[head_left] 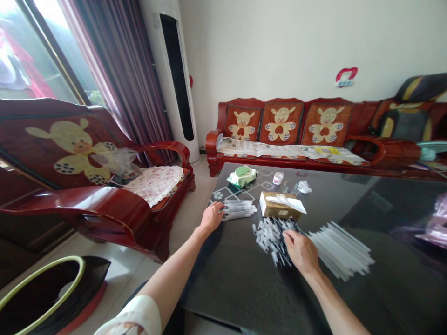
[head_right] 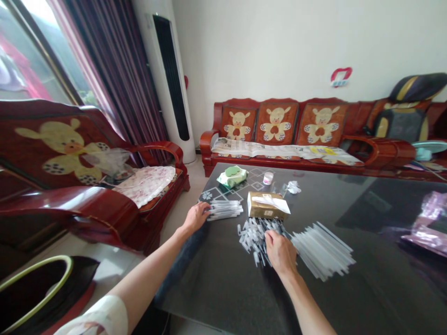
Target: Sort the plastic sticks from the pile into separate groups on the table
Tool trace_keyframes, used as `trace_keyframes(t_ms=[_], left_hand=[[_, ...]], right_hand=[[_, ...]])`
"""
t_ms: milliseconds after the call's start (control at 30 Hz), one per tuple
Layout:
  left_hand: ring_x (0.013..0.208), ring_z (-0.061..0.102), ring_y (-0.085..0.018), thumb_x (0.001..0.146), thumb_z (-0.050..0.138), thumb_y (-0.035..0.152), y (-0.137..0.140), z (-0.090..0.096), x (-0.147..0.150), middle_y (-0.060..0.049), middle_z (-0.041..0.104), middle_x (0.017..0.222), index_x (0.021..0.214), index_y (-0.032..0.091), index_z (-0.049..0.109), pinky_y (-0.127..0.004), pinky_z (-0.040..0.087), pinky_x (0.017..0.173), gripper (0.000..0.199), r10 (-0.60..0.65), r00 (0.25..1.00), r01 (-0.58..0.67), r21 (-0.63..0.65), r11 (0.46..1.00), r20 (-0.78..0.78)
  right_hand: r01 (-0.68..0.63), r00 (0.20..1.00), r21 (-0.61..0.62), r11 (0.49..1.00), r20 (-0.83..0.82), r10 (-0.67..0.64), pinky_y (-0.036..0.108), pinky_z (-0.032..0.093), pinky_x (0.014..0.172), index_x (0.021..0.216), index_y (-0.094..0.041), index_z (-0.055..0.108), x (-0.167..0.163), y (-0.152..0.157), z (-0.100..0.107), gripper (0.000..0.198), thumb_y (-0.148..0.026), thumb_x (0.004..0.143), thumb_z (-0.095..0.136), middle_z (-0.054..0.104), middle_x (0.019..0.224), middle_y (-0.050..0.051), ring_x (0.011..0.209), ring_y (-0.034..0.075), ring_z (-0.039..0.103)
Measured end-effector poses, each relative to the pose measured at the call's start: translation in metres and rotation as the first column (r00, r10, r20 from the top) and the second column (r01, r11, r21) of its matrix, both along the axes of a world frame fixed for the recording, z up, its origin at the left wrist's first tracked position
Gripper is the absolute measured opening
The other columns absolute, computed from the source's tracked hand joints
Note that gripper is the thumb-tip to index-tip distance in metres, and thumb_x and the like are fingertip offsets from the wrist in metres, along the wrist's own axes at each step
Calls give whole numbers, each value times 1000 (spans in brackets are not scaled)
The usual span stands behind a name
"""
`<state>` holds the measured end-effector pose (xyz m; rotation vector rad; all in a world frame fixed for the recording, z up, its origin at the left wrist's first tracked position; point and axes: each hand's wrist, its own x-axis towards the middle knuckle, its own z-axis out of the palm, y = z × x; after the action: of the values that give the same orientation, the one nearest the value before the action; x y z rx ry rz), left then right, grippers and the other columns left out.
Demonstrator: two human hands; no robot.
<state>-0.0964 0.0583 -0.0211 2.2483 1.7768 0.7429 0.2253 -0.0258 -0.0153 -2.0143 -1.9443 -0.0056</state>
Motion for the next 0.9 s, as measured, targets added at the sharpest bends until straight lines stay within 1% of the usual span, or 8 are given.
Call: trace_keyframes(t_ms=[100, 267, 400, 533, 633, 700, 800, 900], left_hand=[[95, 60, -22, 83, 59, 23, -8, 4, 13, -8, 63, 99, 96, 21, 61, -30, 43, 84, 14, -43, 997, 39, -68, 997, -64], [96, 60, -22, 78, 62, 15, -18, 5, 18, -8, 65, 99, 99, 21, 56, -27, 41, 82, 22, -32, 992, 8, -190, 982, -126], [90, 63, -23, 76, 61, 15, -26, 3, 21, -7, 67, 91, 100, 22, 55, -28, 41, 78, 26, -39, 991, 12, -209, 978, -129], [86, 64, -23, 71, 64, 13, -34, 2, 27, -4, 68, 84, 99, 23, 59, -29, 42, 75, 30, -49, 995, 33, -186, 982, -85], [78, 65, -21, 66, 67, 12, -36, 0, 30, -1, 67, 73, 92, 22, 62, -28, 44, 72, 29, -31, 998, 42, -213, 976, 57], [67, 64, -18, 64, 68, 12, -35, -2, 31, 1, 66, 65, 90, 21, 63, -26, 46, 66, 28, 1, 971, 70, -287, 956, 240], [52, 61, -15, 63, 71, 13, -31, -6, 30, 2, 64, 61, 95, 18, 62, -24, 48, 54, 33, 101, 843, 148, -409, 901, 528], [49, 60, -13, 58, 78, 16, -30, -4, 27, 0, 66, 66, 96, 14, 61, -25, 50, 50, 42, 204, 689, 210, -461, 862, 695]], right_hand=[[-15, 1000, -10, 1000, 13, 15, 28, 36, 60, 94, -23, 71, -2, 0, 0, 34, -34, 93, 38, 73, 79, 8, 72, 22, 67], [-13, 1000, -28, 1000, 3, 13, 28, 38, 62, 96, -24, 70, -3, 0, 0, 34, -34, 93, 38, 74, 81, 8, 76, 22, 68], [-4, 1000, -40, 999, -17, 3, 28, 38, 62, 97, -23, 71, -4, 0, 2, 33, -34, 93, 40, 74, 82, 8, 76, 22, 68], [-18, 1000, -34, 999, -24, 17, 27, 38, 61, 97, -24, 71, -6, -1, 3, 33, -34, 93, 39, 74, 82, 8, 77, 22, 68], [-33, 999, -23, 999, -17, 33, 27, 37, 61, 95, -24, 71, -6, 0, 0, 34, -34, 93, 39, 74, 82, 7, 76, 22, 68], [-45, 999, -16, 999, -16, 45, 27, 37, 61, 95, -24, 71, -6, 0, -2, 34, -33, 93, 39, 74, 82, 7, 75, 22, 68], [-62, 998, 1, 998, -12, 62, 27, 37, 62, 94, -23, 71, -5, 0, -5, 34, -33, 93, 39, 74, 82, 7, 75, 21, 68], [-71, 997, 11, 997, -4, 71, 26, 37, 61, 94, -23, 71, -4, 0, -5, 33, -33, 93, 39, 75, 81, 7, 74, 20, 68]])
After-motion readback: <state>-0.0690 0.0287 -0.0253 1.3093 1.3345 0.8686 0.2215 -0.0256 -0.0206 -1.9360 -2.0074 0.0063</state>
